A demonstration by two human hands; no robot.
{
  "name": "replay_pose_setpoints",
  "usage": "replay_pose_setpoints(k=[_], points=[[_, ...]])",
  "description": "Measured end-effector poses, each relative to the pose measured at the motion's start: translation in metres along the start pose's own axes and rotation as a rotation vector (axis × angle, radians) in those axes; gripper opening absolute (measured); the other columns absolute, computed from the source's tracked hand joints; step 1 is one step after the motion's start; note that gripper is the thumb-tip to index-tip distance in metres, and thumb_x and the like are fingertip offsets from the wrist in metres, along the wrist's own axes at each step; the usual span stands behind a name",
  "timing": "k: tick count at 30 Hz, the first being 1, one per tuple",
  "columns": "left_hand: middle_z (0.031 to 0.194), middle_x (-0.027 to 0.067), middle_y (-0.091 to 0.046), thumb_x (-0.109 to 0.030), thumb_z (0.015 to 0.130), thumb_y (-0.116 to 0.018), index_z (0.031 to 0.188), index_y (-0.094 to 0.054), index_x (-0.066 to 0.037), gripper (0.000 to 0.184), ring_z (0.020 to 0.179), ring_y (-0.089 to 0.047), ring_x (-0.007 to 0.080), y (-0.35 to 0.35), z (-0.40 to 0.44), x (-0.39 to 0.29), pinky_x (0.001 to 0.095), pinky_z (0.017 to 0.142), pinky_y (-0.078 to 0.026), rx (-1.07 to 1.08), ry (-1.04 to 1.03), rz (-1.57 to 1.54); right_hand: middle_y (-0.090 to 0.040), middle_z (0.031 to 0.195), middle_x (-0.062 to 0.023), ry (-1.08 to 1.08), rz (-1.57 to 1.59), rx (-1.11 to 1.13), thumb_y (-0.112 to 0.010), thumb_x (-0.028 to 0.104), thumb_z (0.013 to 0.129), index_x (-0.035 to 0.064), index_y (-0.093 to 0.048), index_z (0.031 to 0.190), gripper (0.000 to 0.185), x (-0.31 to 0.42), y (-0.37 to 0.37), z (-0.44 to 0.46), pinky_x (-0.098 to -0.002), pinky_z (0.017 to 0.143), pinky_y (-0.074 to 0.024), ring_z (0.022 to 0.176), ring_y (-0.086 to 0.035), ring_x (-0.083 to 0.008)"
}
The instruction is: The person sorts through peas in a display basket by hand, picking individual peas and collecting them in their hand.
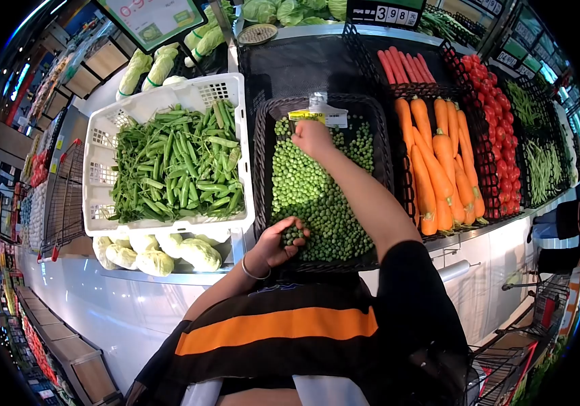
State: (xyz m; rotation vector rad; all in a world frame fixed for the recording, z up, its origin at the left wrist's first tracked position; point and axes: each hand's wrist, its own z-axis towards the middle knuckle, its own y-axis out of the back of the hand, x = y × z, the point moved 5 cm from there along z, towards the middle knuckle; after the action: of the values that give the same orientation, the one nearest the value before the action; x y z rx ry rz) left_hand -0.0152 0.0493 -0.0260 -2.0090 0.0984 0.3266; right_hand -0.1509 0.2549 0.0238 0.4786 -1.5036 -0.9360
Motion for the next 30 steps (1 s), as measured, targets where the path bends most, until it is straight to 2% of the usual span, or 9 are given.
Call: replay_pose_setpoints(k=[5, 8, 11, 14, 17, 19, 22, 25, 30], points=[[0.09, 0.0126, -0.058, -0.031, 0.092, -0.045, 0.094, -0.052, -0.006, 0.025, 0.065, -0.053, 0.0157, 0.0, 0.003, -0.001, 0.0189, 0.044, -0.04, 0.034, -0.015, -0.16, -0.061, 0.063, -0.007, -0.019, 0.445, 0.221, -0.065, 0.016, 0.073, 0.0045, -0.058, 0.073, 0.013, 0.032, 0.018, -0.097, -0.0307, 0.055, -0.0454, 0.056, -0.058, -0.0163], [0.089, 0.0133, -0.058, -0.034, 0.093, -0.044, 0.096, -0.053, -0.006, 0.029, 0.065, -0.054, 0.0161, 0.002, 0.006, 0.0, 0.0184, 0.043, -0.041, 0.001, 0.016, -0.205, -0.062, 0.071, -0.0034, 0.177, 0.353, 0.417, -0.065, 0.012, 0.074, 0.0008, -0.062, 0.093, 0.022, 0.065, 0.034, -0.143, -0.0252, 0.057, -0.046, 0.061, -0.057, -0.0105], [0.092, 0.0126, -0.052, -0.029, 0.091, -0.048, 0.094, -0.053, -0.005, 0.025, 0.061, -0.046, 0.0137, -0.004, 0.002, -0.001, 0.016, 0.042, -0.036, -0.001, 0.025, -0.184, -0.065, 0.079, -0.0109, -0.063, 0.386, 0.196, -0.066, 0.017, 0.073, 0.0018, -0.059, 0.107, 0.038, 0.025, 0.041, -0.127, -0.0307, 0.065, -0.0484, 0.068, -0.062, -0.0218], [0.093, 0.0126, -0.052, -0.028, 0.092, -0.047, 0.093, -0.054, -0.005, 0.024, 0.061, -0.046, 0.0131, -0.002, 0.002, 0.0, 0.0157, 0.042, -0.035, 0.072, 0.041, -0.177, -0.034, 0.136, -0.0192, -0.249, -0.274, -0.103, -0.062, 0.039, 0.08, 0.0118, -0.034, 0.136, 0.068, -0.026, 0.043, -0.101, -0.0497, 0.098, -0.0337, 0.125, -0.034, -0.032], [0.091, 0.0128, -0.053, -0.025, 0.091, -0.047, 0.091, -0.054, -0.004, 0.022, 0.06, -0.045, 0.0128, -0.001, 0.002, 0.001, 0.0158, 0.041, -0.035, 0.055, 0.049, -0.166, -0.006, 0.148, -0.0172, -0.425, -0.405, 0.069, -0.043, 0.055, 0.086, 0.0173, -0.017, 0.142, 0.072, -0.016, 0.011, -0.087, -0.058, 0.106, -0.0091, 0.137, -0.004, -0.0349], [0.087, 0.0126, -0.056, -0.023, 0.089, -0.048, 0.091, -0.054, -0.005, 0.019, 0.058, -0.046, 0.0127, -0.003, -0.001, 0.0, 0.0166, 0.04, -0.035, 0.019, 0.03, -0.144, -0.009, 0.147, -0.018, -0.241, -0.387, 0.056, -0.039, 0.057, 0.086, 0.0146, -0.023, 0.141, 0.071, 0.016, -0.018, -0.094, -0.0582, 0.106, -0.0088, 0.137, -0.004, -0.0346], [0.086, 0.0126, -0.056, -0.023, 0.09, -0.047, 0.091, -0.054, -0.004, 0.02, 0.058, -0.046, 0.0131, -0.009, -0.006, -0.002, 0.0166, 0.04, -0.034, 0.033, -0.01, -0.143, -0.032, 0.138, -0.0149, 0.029, -0.252, -0.017, -0.055, 0.042, 0.082, 0.011, -0.045, 0.129, 0.057, 0.038, -0.037, -0.105, -0.0539, 0.103, -0.0213, 0.13, -0.023, -0.0342], [0.087, 0.0127, -0.056, -0.025, 0.09, -0.045, 0.092, -0.054, -0.004, 0.022, 0.058, -0.045, 0.0134, -0.006, -0.006, -0.001, 0.0163, 0.04, -0.033, 0.072, -0.013, -0.146, -0.04, 0.131, -0.0108, 0.238, -0.141, 0.011, -0.063, 0.033, 0.077, 0.0148, -0.053, 0.12, 0.048, 0.035, -0.04, -0.126, -0.0512, 0.097, -0.0274, 0.124, -0.031, -0.0293], [0.088, 0.0125, -0.055, -0.026, 0.09, -0.045, 0.093, -0.054, -0.004, 0.024, 0.059, -0.044, 0.0137, -0.008, -0.007, -0.002, 0.0168, 0.042, -0.034, 0.089, -0.014, -0.154, -0.036, 0.134, -0.014, 0.267, -0.138, 0.068, -0.066, 0.027, 0.075, 0.0143, -0.048, 0.125, 0.055, 0.023, -0.009, -0.17, -0.0512, 0.099, -0.028, 0.127, -0.028, -0.031]])
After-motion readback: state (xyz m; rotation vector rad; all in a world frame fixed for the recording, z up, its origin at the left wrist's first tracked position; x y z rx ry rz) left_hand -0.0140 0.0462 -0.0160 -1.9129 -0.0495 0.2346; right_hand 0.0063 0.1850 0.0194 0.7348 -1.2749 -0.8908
